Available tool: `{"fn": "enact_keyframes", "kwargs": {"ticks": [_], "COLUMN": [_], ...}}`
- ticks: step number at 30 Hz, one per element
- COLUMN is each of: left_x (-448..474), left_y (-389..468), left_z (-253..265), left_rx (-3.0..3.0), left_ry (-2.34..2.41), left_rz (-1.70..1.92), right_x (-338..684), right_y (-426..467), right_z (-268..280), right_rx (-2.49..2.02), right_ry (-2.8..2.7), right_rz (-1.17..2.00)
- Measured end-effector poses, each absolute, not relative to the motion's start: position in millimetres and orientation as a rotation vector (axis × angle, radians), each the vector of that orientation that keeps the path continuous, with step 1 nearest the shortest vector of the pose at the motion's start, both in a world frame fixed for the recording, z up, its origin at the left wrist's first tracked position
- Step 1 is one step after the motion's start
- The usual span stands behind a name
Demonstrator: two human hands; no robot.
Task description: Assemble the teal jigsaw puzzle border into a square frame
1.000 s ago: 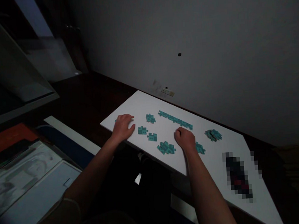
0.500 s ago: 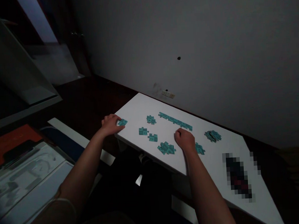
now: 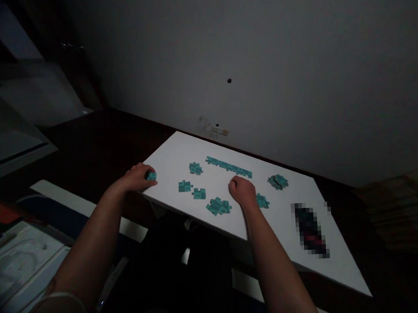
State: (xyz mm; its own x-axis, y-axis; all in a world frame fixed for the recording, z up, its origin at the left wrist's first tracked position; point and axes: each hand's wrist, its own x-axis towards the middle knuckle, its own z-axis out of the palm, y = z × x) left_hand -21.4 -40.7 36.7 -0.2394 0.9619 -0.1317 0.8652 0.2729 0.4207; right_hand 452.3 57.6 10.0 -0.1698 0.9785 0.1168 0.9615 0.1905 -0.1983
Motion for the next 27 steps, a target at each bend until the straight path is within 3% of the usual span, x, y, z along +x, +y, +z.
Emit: {"fn": "enact_keyframes", "kwargs": {"ticks": [7, 13, 20, 27], "left_x": [-4, 60, 122, 112], "left_y": [-24, 59, 170, 195], "left_z": [41, 39, 12, -3], "left_rx": [1.632, 1.567, 1.388, 1.566], "left_ry": [1.919, 1.571, 1.504, 1.502], "left_rz": [0.684, 1.153, 1.196, 1.041], "right_x": [453, 453, 452, 454], "right_y": [56, 58, 63, 67], "right_z": [8, 6, 6, -5], "right_rx": [-1.829, -1.841, -1.825, -1.848], "right_ry": [-2.264, -2.267, -2.275, -2.238], "right_rz": [0.151, 0.164, 0.168, 0.198]}}
